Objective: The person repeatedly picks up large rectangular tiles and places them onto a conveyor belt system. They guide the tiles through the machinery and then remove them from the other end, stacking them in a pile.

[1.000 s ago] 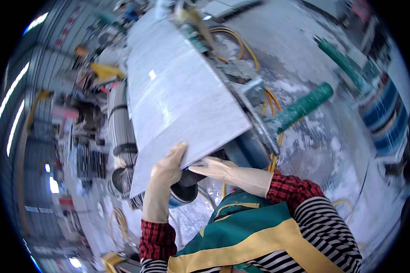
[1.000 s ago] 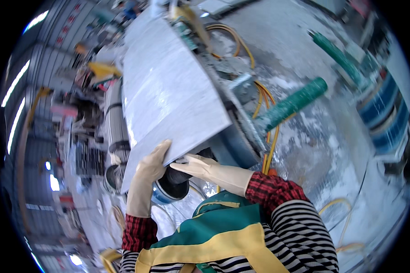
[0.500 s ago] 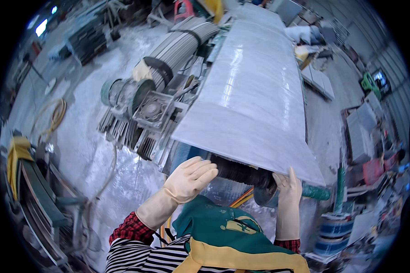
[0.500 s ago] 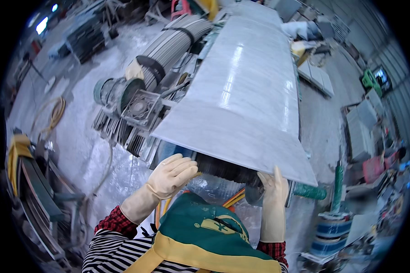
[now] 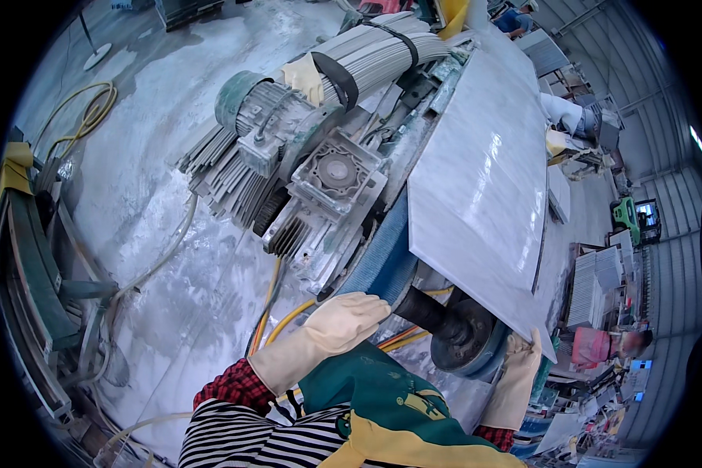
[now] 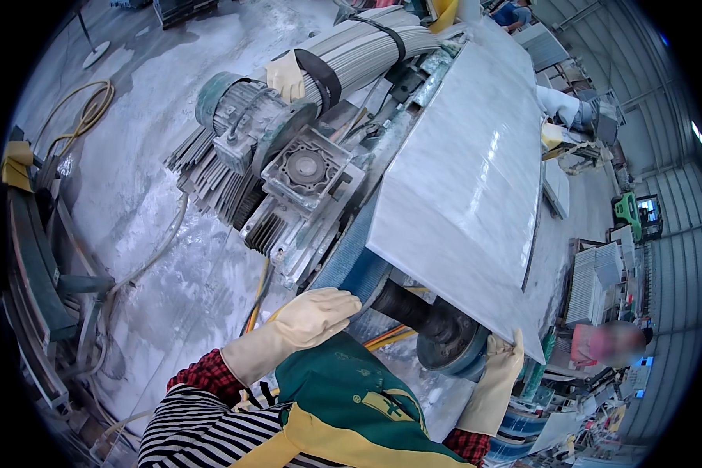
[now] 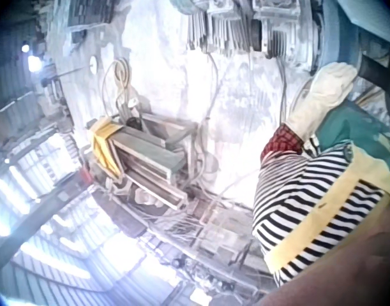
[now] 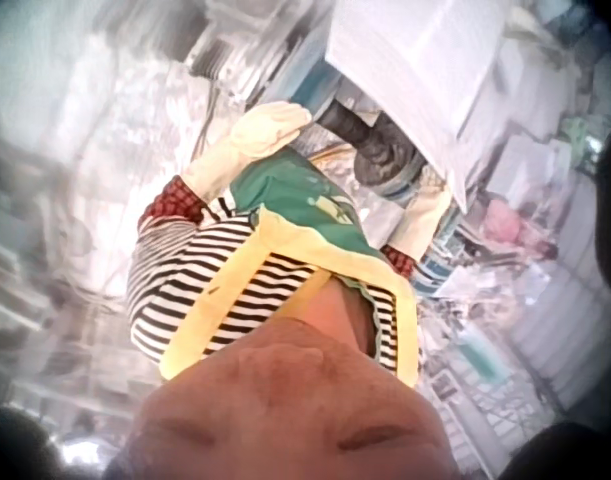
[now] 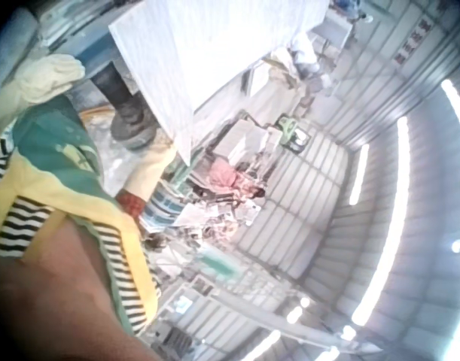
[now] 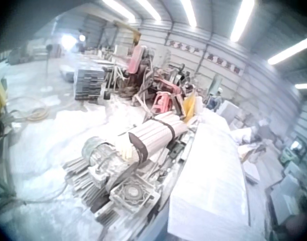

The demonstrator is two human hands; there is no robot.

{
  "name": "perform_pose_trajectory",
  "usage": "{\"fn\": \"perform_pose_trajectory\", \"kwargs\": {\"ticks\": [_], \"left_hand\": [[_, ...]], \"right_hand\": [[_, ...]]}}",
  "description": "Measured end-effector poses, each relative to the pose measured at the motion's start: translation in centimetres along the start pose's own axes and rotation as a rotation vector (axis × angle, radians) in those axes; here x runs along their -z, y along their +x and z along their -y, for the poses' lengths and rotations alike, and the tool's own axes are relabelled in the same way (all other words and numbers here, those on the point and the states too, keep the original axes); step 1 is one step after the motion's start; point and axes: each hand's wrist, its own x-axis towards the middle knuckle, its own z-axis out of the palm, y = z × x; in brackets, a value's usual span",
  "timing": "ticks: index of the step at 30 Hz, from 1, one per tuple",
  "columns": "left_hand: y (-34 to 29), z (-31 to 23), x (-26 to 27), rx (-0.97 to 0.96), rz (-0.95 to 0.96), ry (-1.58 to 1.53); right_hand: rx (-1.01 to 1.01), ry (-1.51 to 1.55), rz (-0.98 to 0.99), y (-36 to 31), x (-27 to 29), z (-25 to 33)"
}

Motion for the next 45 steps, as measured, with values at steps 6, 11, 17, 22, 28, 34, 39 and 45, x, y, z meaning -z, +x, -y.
{"fn": "perform_pose_trajectory", "kwargs": {"ticks": [6, 11, 17, 22, 28, 34, 39, 45], "left_hand": [[0.0, 1.5, 0.0, 0.02, -0.026, -0.042], [0.2, 1.4, -0.2, 0.057, -0.033, -0.099], [0.9, 0.5, -0.5, 0.079, -0.078, -0.141], [2.0, -0.8, -1.0, 0.335, -0.038, -0.518], [4.5, -3.2, 0.8, 0.55, -0.169, -1.184], [5.0, -3.9, 0.9, 0.779, -0.217, -1.16], [3.1, -4.8, 0.0, 1.087, -0.303, -0.807], [-4.0, 1.3, -4.7, 0.978, -0.298, -1.106]], "right_hand": [[-0.001, -0.006, 0.066, 1.8, 2.1, 1.1], [-0.014, -0.005, 0.025, 2.1, 2.4, 0.8], [-0.014, 0.018, 0.017, 2.4, 3.5, 0.3], [-0.075, 0.092, 0.046, 2.8, 4.5, -0.6], [-0.165, 0.259, 0.512, 4.7, 8.5, -3.6], [-0.139, 0.147, 0.031, -1.6, 3.3, -6.1], [-0.202, 0.251, 0.07, -2.7, 4.4, -11.1], [-0.286, 0.215, 0.067, -4.3, 4.6, -15.5]]}}
